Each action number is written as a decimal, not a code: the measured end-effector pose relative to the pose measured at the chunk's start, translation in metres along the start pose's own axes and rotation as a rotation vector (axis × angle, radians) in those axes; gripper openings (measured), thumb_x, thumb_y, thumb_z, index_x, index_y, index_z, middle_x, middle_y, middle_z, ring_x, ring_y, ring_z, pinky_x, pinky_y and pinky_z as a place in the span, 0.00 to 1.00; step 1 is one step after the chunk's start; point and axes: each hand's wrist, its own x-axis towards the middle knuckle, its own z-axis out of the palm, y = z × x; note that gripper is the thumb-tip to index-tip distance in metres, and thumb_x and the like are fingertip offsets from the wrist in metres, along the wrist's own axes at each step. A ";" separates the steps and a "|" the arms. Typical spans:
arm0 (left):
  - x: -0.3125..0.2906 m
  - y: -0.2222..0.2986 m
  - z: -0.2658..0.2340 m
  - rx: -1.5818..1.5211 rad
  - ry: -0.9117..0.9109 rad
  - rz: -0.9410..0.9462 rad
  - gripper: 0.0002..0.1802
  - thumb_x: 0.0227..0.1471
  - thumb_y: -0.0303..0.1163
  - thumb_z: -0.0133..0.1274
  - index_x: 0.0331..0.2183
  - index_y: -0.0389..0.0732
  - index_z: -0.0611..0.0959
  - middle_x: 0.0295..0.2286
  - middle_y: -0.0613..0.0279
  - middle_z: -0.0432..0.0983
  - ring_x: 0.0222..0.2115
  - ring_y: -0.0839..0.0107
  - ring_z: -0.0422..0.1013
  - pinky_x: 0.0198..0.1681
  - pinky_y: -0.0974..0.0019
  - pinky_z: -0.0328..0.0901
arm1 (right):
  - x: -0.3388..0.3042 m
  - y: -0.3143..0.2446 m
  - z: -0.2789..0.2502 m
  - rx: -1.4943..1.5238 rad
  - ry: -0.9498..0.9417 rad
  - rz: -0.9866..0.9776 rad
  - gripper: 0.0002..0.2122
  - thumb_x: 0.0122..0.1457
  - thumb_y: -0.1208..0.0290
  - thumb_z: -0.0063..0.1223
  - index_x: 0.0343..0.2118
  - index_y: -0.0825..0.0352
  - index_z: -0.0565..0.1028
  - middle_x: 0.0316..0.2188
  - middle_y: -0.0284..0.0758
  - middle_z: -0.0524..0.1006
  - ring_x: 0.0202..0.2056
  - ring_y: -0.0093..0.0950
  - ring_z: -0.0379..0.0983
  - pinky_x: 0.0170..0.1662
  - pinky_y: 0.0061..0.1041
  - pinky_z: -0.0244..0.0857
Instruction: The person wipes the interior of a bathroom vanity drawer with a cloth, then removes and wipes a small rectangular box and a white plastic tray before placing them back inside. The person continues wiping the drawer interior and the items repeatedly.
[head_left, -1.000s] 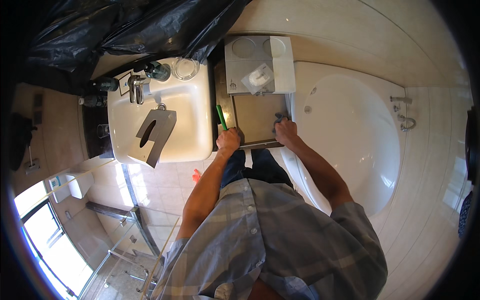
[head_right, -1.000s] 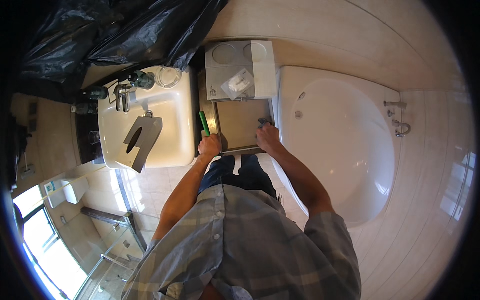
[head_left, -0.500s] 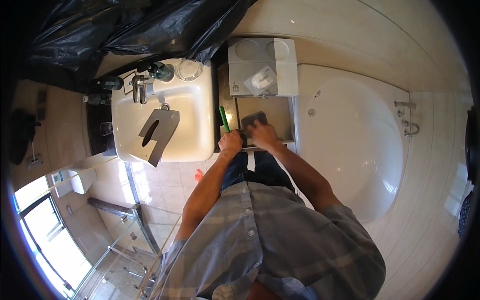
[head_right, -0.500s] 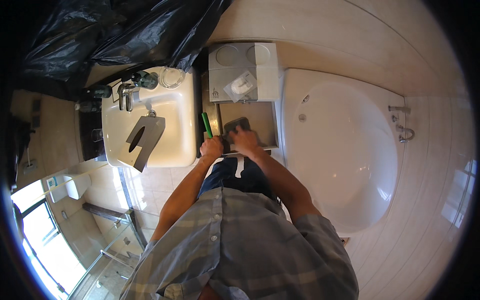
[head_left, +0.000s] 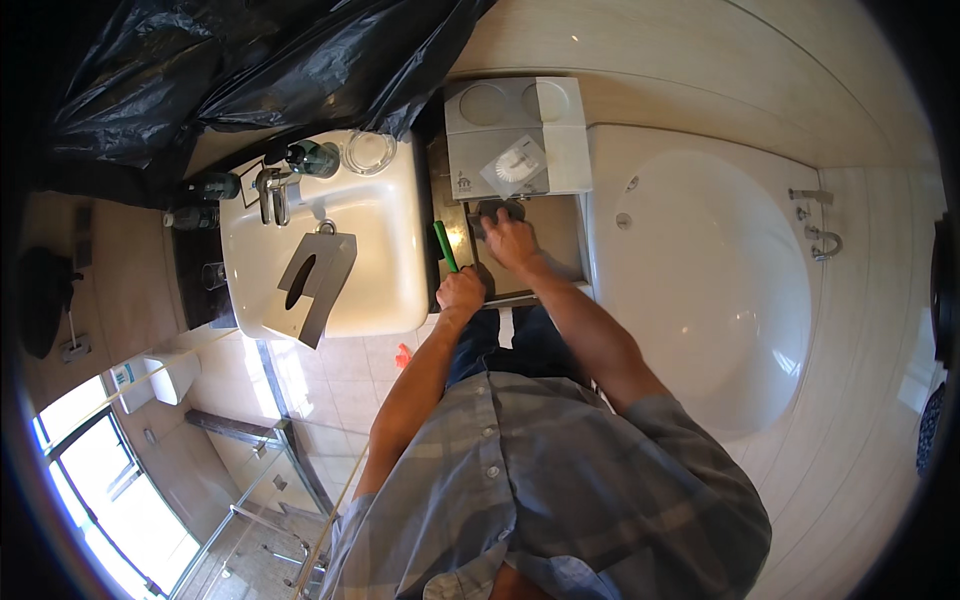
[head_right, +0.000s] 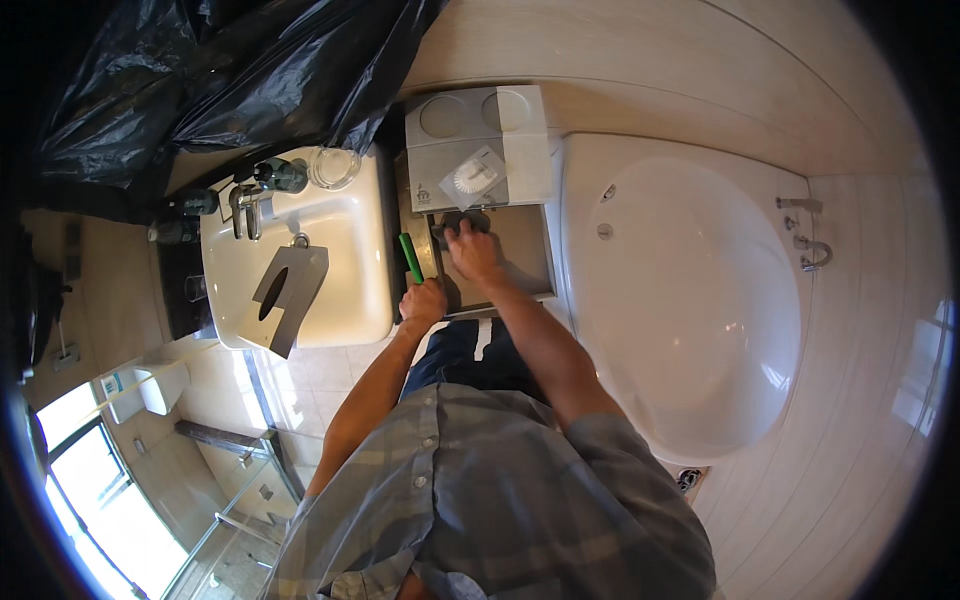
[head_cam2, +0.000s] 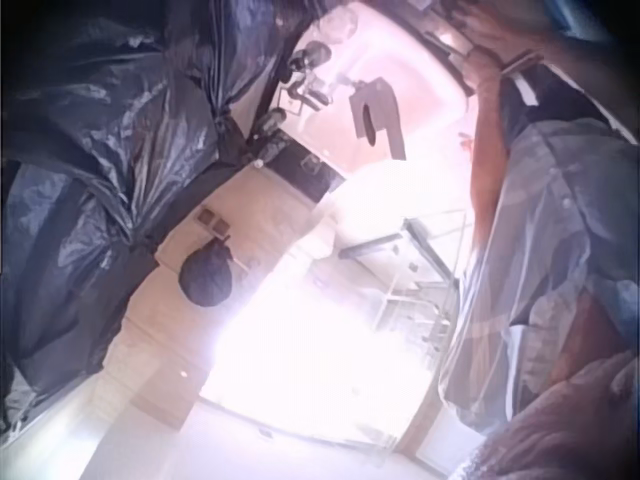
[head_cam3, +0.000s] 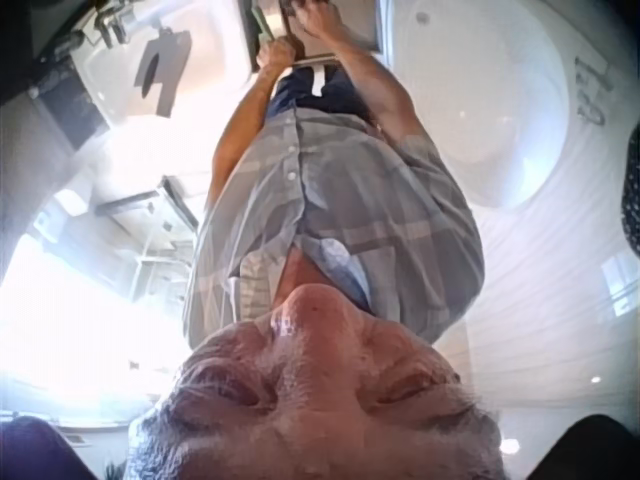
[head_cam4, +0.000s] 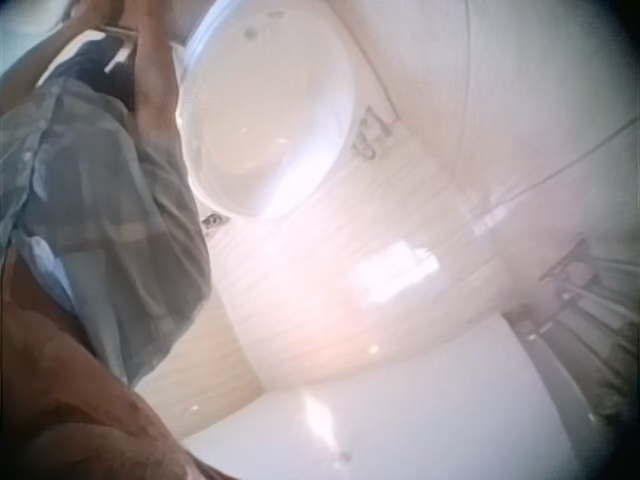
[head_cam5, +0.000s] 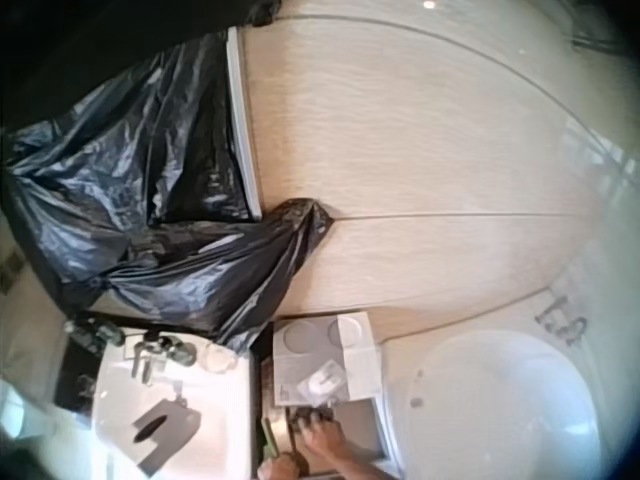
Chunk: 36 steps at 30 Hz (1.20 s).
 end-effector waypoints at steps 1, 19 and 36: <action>0.000 0.000 0.001 -0.006 0.004 -0.006 0.18 0.58 0.42 0.44 0.37 0.40 0.83 0.38 0.44 0.80 0.42 0.46 0.77 0.46 0.50 0.71 | 0.002 0.013 -0.002 -0.052 0.033 0.018 0.08 0.54 0.69 0.52 0.35 0.66 0.76 0.30 0.43 0.73 0.25 0.40 0.77 0.24 0.39 0.72; 0.008 -0.009 0.017 -0.104 0.027 -0.001 0.19 0.57 0.43 0.45 0.37 0.41 0.83 0.39 0.41 0.79 0.43 0.44 0.75 0.47 0.48 0.70 | -0.053 0.034 -0.054 -0.065 -0.458 0.501 0.09 0.53 0.71 0.50 0.29 0.65 0.83 0.31 0.49 0.81 0.32 0.44 0.81 0.34 0.38 0.76; -0.045 0.057 0.042 -0.003 0.145 0.738 0.10 0.46 0.35 0.61 0.33 0.44 0.83 0.40 0.56 0.74 0.46 0.55 0.71 0.45 0.52 0.70 | -0.138 0.079 -0.128 1.571 0.070 1.112 0.11 0.61 0.61 0.52 0.32 0.64 0.72 0.16 0.30 0.69 0.11 0.20 0.60 0.16 0.24 0.57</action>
